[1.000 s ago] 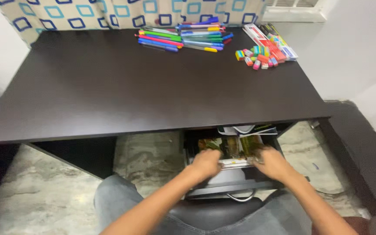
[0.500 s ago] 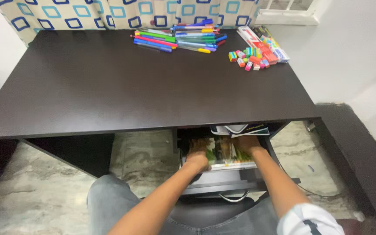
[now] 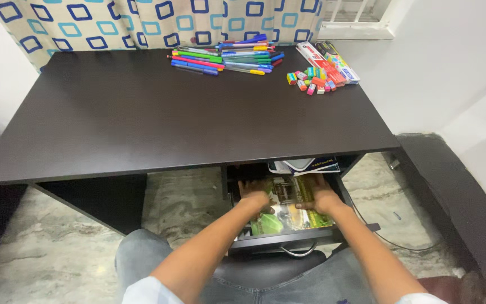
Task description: The person sits on the floor and removes books, notebooks, and stationery from a drawer, placing them on a desk. They then arrange the items into neat stacks and piles.
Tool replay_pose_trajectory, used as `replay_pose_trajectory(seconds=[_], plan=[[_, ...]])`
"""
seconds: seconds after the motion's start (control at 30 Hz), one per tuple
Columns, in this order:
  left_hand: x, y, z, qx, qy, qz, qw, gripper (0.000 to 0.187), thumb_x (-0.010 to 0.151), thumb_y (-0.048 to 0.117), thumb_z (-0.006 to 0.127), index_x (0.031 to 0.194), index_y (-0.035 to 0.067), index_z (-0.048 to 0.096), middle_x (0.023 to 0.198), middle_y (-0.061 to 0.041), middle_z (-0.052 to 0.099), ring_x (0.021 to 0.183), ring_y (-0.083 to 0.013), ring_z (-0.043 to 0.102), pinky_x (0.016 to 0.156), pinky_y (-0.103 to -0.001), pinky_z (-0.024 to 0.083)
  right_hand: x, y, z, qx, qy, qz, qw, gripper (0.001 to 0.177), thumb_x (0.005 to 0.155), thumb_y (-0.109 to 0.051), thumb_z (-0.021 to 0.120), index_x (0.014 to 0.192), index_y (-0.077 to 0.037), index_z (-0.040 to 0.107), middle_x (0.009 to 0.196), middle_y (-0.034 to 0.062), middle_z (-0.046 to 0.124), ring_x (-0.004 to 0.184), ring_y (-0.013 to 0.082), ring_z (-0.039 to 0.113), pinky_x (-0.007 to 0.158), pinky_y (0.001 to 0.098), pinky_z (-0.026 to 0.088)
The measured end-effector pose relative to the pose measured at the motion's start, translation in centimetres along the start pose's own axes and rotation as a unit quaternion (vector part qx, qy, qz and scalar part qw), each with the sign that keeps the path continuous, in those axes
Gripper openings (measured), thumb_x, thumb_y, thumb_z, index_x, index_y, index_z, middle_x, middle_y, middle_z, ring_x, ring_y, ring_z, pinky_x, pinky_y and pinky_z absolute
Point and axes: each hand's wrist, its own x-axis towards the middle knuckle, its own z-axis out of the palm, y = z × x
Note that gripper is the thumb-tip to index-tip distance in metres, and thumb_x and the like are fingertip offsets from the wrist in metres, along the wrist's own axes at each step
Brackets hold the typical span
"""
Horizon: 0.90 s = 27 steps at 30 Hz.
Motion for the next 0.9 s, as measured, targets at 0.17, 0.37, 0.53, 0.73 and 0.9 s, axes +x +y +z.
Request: replay_pose_trajectory(seconds=[0.17, 0.37, 0.53, 0.73, 0.9], plan=[[-3.4, 0.0, -1.1, 0.028, 0.023, -0.006, 0.999, 0.113, 0.074, 0.063, 0.083, 0.158, 0.008, 0.033, 0.167, -0.024, 0.024, 0.158, -0.0431, 0.011, 0.122, -0.069, -0.01, -0.5, -0.7, 0.0, 0.008, 0.032, -0.009, 0.999, 0.132, 0.062, -0.066, 0.088, 0.161, -0.012, 0.019, 0.169, 0.0145, 0.011, 0.157, 0.0343, 0.014, 0.127, 0.0381, 0.022], [-7.3, 1.3, -3.8, -0.006, 0.124, -0.006, 0.992, 0.119, 0.068, 0.05, 0.092, 0.158, 0.012, 0.025, 0.158, -0.014, 0.037, 0.149, -0.0352, 0.029, 0.121, -0.056, 0.02, -2.7, -2.7, -2.3, -0.003, 0.056, 0.02, 0.998, 0.121, 0.066, -0.059, 0.091, 0.156, -0.009, 0.027, 0.167, 0.0214, 0.007, 0.147, 0.0432, 0.026, 0.118, 0.0421, 0.034], [-8.8, 0.6, -3.6, -0.007, 0.173, 0.041, 0.984, 0.072, 0.083, 0.05, 0.08, 0.138, 0.011, 0.055, 0.143, -0.018, 0.054, 0.137, -0.0371, 0.048, 0.11, -0.052, 0.041, -4.7, -2.1, -2.1, -0.008, 0.175, -0.025, 0.984, 0.078, 0.079, -0.034, 0.074, 0.146, -0.006, 0.045, 0.153, 0.0243, 0.041, 0.11, 0.044, 0.065, 0.093, 0.0489, 0.055], [-11.3, -1.5, -3.2, -0.084, 0.272, 0.099, 0.954, 0.057, 0.076, 0.042, 0.08, 0.123, 0.014, 0.066, 0.111, -0.015, 0.071, 0.111, -0.0348, 0.064, 0.09, -0.051, 0.051, -6.3, -1.8, -3.3, -0.026, 0.251, -0.041, 0.967, 0.029, 0.09, -0.012, 0.06, 0.117, -0.008, 0.067, 0.11, 0.0199, 0.072, 0.097, 0.0428, 0.069, 0.084, 0.0533, 0.055], [-13.3, -3.1, -4.8, -0.126, 0.412, 0.172, 0.886, 0.035, 0.085, 0.031, 0.073, 0.115, 0.012, 0.075, 0.101, -0.017, 0.075, 0.096, -0.0361, 0.07, 0.085, -0.049, 0.053, -9.7, -2.0, -6.9, 0.024, 0.293, -0.124, 0.948, 0.023, 0.09, -0.015, 0.064, 0.111, -0.007, 0.068, 0.109, 0.0175, 0.073, 0.095, 0.0436, 0.068, 0.078, 0.053, 0.054]])
